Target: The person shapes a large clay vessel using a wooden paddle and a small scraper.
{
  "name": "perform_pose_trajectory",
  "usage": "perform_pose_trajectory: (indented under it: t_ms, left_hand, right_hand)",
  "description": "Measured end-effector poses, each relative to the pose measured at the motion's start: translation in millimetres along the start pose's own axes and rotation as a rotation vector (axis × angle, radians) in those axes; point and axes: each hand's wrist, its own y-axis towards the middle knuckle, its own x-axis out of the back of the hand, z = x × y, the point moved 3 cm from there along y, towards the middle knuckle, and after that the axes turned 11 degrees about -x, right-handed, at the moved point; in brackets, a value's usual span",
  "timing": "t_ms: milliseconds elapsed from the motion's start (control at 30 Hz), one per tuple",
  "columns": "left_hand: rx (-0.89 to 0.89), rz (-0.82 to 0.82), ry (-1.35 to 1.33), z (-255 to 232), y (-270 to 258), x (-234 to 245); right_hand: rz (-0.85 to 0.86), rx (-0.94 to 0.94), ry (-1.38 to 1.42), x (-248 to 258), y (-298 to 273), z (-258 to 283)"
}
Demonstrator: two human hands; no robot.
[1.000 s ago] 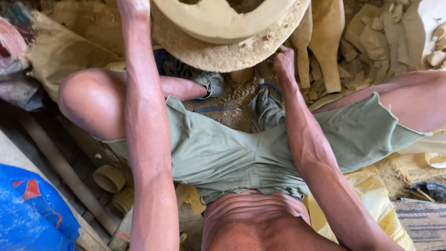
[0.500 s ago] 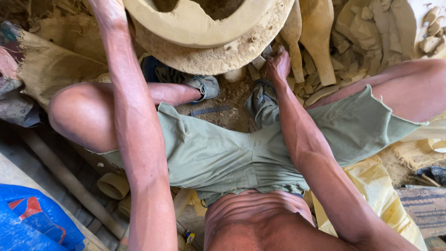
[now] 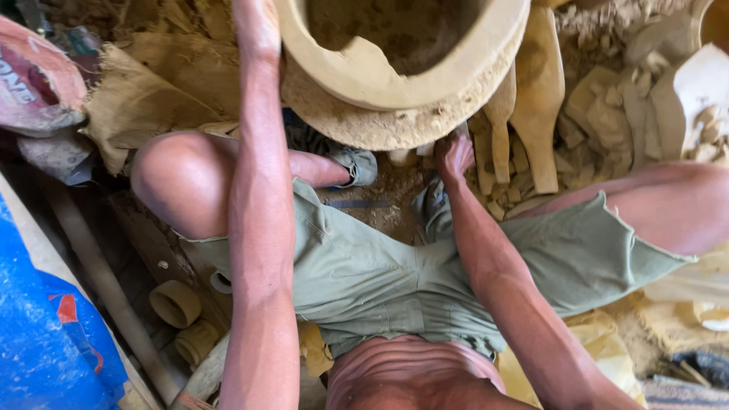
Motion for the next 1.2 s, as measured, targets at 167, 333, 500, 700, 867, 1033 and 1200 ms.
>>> perform_pose_trajectory:
  t_ms: [167, 333, 500, 700, 867, 1033, 1200]
  left_hand:
    - [-0.021, 0.028, -0.093, 6.2, 0.2, -17.0]
    - [-0.067, 0.064, -0.189, 11.7, 15.1, -26.0]
    - [-0.158, 0.098, -0.203, -19.7, 15.9, -36.1]
    - [-0.172, 0.141, -0.102, -66.4, 7.6, -55.3]
    - [-0.323, 0.255, -0.242, -76.0, 1.4, -55.0]
    - [-0.129, 0.212, -0.162, -79.1, -10.9, -51.4]
    - [-0.281, 0.104, -0.081, -94.4, -41.7, -53.1]
  right_hand:
    - [0.078, -0.109, 0.019, 2.5, 13.3, 4.6]
    - [0.049, -0.142, 0.069, 51.7, 11.2, 26.0]
    - [0.156, -0.174, 0.996, 142.9, -0.9, 49.6]
    - [0.005, 0.055, 1.359, 269.9, -58.7, 113.8]
    - [0.021, 0.333, 1.254, 329.9, -108.2, 169.4]
    - [-0.334, 0.646, 0.528, 372.3, -85.4, 202.8]
    - [-0.387, 1.123, 0.157, 387.7, -49.3, 241.7]
